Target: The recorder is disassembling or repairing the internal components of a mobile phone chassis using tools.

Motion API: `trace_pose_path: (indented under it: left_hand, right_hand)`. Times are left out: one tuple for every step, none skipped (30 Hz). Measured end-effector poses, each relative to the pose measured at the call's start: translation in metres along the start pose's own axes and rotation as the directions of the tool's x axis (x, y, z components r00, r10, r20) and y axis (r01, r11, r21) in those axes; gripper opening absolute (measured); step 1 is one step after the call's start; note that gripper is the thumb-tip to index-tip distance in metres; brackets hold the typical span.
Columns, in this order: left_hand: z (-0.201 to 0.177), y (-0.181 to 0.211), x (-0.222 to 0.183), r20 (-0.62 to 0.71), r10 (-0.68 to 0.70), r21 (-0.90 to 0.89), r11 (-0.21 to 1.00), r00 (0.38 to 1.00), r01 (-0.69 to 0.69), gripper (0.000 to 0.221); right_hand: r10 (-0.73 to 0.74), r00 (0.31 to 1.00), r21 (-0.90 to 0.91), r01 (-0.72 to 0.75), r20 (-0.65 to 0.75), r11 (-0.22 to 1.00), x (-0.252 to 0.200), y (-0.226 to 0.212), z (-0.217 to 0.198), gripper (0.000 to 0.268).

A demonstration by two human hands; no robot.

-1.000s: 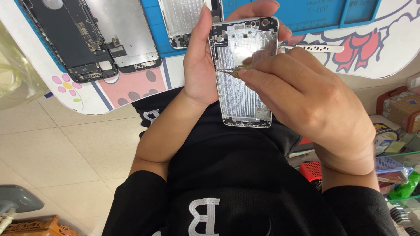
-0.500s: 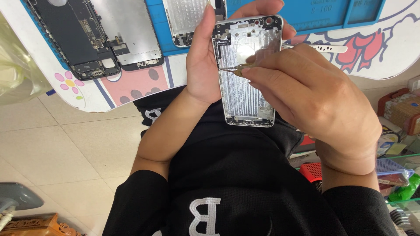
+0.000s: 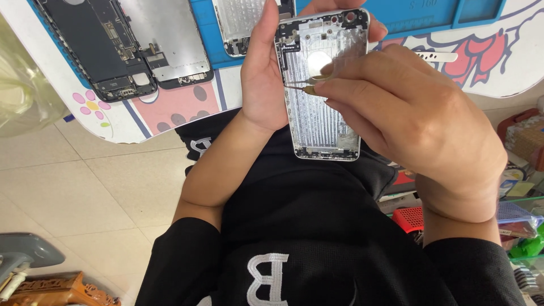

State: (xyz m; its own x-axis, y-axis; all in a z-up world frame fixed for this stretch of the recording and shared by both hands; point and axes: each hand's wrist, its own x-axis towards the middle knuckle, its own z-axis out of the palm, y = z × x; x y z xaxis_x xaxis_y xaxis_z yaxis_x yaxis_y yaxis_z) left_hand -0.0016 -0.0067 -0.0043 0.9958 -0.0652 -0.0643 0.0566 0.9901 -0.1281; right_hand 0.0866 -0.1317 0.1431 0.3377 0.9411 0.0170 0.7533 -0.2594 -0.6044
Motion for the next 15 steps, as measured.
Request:
trace_pose_path:
  left_hand:
    - [0.0,-0.001,0.0,0.01,0.01,-0.016,1.0,1.0,-0.01,0.079]
    - [0.0,-0.001,0.0,0.019,0.02,-0.033,0.999,1.0,-0.019,0.078]
    - [0.001,-0.001,0.0,0.019,0.022,-0.033,0.999,1.0,-0.021,0.078]
    - [0.003,-0.001,0.0,0.004,0.019,-0.043,0.999,1.0,-0.019,0.078]
    - [0.004,0.0,0.0,-0.012,0.015,-0.053,0.998,1.0,-0.015,0.079]
    - [0.006,0.0,0.0,-0.013,0.015,-0.053,0.998,1.0,-0.016,0.079]
    - [0.008,0.0,0.001,-0.033,0.008,-0.068,0.998,0.999,-0.011,0.08]
    - [0.01,0.001,0.003,-0.054,0.001,-0.083,0.997,0.999,-0.006,0.081]
    - [0.011,0.001,0.003,-0.053,0.002,-0.082,0.997,0.999,-0.006,0.081]
    - [0.012,0.001,0.004,-0.074,-0.006,-0.097,0.995,0.997,-0.001,0.081]
    - [0.013,0.001,0.004,-0.095,-0.013,-0.112,0.994,0.995,0.002,0.082]
    - [0.01,0.001,0.001,-0.095,-0.012,-0.112,0.994,0.995,0.002,0.082]
    - [0.006,0.001,-0.001,-0.067,-0.008,-0.044,0.999,0.998,0.005,0.081]
    - [0.003,0.001,-0.004,-0.039,-0.006,0.024,1.0,0.999,0.007,0.079]
    - [-0.001,0.001,-0.006,-0.032,-0.002,0.026,1.0,0.999,0.003,0.079]
  right_hand:
    - [0.004,1.0,-0.01,-0.004,-0.003,1.0,0.001,-0.001,-0.001,0.029]
    - [0.007,1.0,-0.02,-0.007,-0.005,1.0,0.001,-0.002,-0.002,0.029]
    - [0.006,1.0,-0.02,-0.006,-0.004,1.0,0.0,-0.001,-0.001,0.029]
    - [0.001,1.0,-0.012,-0.001,-0.01,1.0,-0.001,0.0,0.0,0.029]
    - [-0.002,1.0,-0.005,0.002,-0.018,1.0,-0.003,0.002,0.001,0.028]
    - [-0.002,1.0,-0.004,0.002,-0.017,1.0,-0.003,0.001,0.002,0.028]
    - [0.001,1.0,0.0,-0.001,-0.02,1.0,-0.002,0.001,0.002,0.028]
    - [0.005,1.0,0.003,-0.005,-0.023,1.0,-0.002,0.001,0.002,0.028]
    - [0.004,1.0,0.002,-0.004,-0.023,1.0,-0.002,0.001,0.003,0.028]
    - [-0.004,1.0,0.004,0.004,-0.025,1.0,-0.002,0.001,0.003,0.029]
    - [-0.012,1.0,0.007,0.013,-0.026,1.0,-0.001,0.002,0.004,0.029]
    - [-0.013,1.0,0.007,0.013,-0.026,1.0,0.0,0.002,0.004,0.029]
    - [-0.04,0.999,-0.045,0.039,-0.024,0.998,0.001,0.002,0.005,0.029]
    - [-0.067,0.998,-0.097,0.065,-0.02,0.993,0.002,0.001,0.005,0.028]
    - [-0.073,0.997,-0.102,0.071,-0.02,0.992,0.003,0.002,0.006,0.028]
